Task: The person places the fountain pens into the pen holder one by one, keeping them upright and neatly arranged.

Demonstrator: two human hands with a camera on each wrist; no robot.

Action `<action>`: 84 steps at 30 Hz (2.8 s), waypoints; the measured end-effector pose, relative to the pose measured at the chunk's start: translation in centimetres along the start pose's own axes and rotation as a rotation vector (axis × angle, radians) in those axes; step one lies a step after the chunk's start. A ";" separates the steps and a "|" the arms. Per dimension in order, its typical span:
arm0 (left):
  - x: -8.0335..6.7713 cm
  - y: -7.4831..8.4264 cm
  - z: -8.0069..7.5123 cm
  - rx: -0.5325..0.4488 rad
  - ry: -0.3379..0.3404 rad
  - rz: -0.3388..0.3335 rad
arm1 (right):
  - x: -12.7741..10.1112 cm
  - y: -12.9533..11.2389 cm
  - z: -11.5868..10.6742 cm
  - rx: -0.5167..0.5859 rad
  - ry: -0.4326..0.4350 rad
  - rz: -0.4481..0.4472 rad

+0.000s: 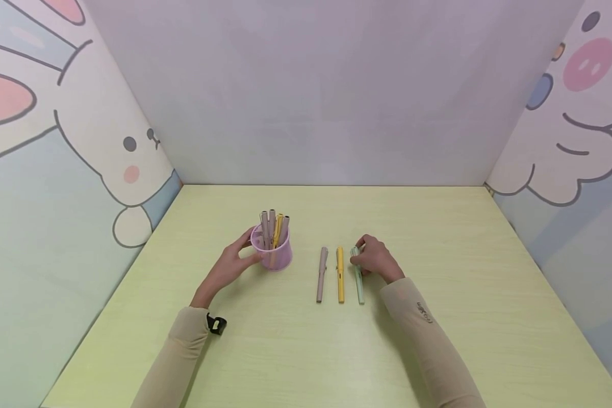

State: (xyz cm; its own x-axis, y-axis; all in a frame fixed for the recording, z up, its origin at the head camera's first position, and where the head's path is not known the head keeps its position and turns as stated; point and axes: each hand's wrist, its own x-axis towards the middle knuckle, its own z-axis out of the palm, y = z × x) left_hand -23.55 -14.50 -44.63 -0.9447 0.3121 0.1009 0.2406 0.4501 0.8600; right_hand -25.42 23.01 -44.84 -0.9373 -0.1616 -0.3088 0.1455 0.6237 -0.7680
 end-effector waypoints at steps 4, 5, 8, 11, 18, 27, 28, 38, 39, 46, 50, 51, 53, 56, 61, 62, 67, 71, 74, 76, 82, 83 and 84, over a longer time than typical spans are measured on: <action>0.0 -0.1 0.0 -0.002 -0.002 -0.001 | 0.0 0.0 0.0 -0.011 0.005 0.005; 0.0 -0.1 0.0 -0.002 -0.002 -0.002 | 0.0 0.1 0.0 -0.013 0.006 0.005; 0.0 -0.1 0.0 -0.002 -0.002 0.000 | 0.1 0.1 0.0 -0.007 0.013 0.012; -0.1 -0.1 -0.1 -0.005 -0.001 0.001 | 0.1 0.3 0.0 0.001 0.016 0.006; -0.3 0.2 -0.1 -0.031 0.002 -0.009 | -0.2 0.4 -0.1 0.029 0.020 -0.033; -0.3 0.0 -0.1 -0.014 -0.002 -0.006 | -0.2 0.6 -0.2 0.084 0.041 -0.081; -0.2 -0.1 -0.1 -0.012 -0.003 -0.004 | -0.2 0.7 -0.3 0.089 0.046 -0.090; -0.2 0.0 -0.3 -0.005 -0.004 -0.001 | -0.6 0.3 -0.6 0.200 0.059 -0.194; -0.2 0.0 -0.3 -0.005 -0.004 -0.001 | -0.6 0.3 -0.6 0.208 0.062 -0.203; -0.2 0.0 -0.2 -0.011 -0.002 -0.003 | -0.7 0.2 -0.7 0.235 0.104 -0.266; -0.1 0.0 -0.2 -0.013 -0.001 -0.005 | -0.5 0.2 -0.7 0.232 0.135 -0.292; -0.1 0.0 -0.2 -0.013 -0.002 -0.006 | -0.5 0.2 -0.7 0.235 0.142 -0.304; -0.1 0.0 -0.2 -0.011 -0.002 -0.009 | -0.5 0.1 -0.7 0.248 0.151 -0.325; -0.2 0.1 -0.2 -0.017 -0.001 -0.009 | -0.5 0.0 -0.7 0.270 0.161 -0.360; -0.2 0.0 -0.2 -0.019 -0.003 0.000 | -0.5 -0.2 -0.7 0.304 0.186 -0.415; -0.2 0.0 -0.3 -0.012 -0.003 0.000 | -0.5 -0.2 -0.7 0.313 0.190 -0.427; -0.2 0.0 -0.2 0.014 -0.003 -0.002 | -0.6 -0.5 -0.7 0.349 0.216 -0.500; -0.2 0.0 -0.2 0.020 -0.005 0.000 | -0.6 -0.7 -0.7 0.364 0.242 -0.526; -0.2 0.1 -0.3 0.019 -0.006 -0.004 | -0.6 -0.8 -0.6 0.367 0.253 -0.531; -0.2 0.0 -0.3 0.019 -0.007 -0.006 | -0.6 -0.9 -0.6 0.368 0.256 -0.543; -0.1 0.0 -0.3 0.016 -0.009 -0.011 | -0.2 -1.2 -0.4 0.383 0.249 -0.575; -0.1 -0.1 -0.3 0.014 -0.008 -0.011 | -0.2 -1.3 -0.3 0.386 0.247 -0.581; -0.1 0.0 -0.3 0.013 -0.008 -0.012 | -0.1 -1.4 -0.3 0.386 0.246 -0.588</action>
State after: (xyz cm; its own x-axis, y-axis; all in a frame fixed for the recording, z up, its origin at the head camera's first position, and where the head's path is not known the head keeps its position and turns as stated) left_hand -23.51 -14.80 -44.54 -0.9457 0.3131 0.0872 0.2326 0.4644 0.8545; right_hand -25.60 22.37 -43.60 -0.9321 -0.1813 0.3134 -0.3433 0.1671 -0.9242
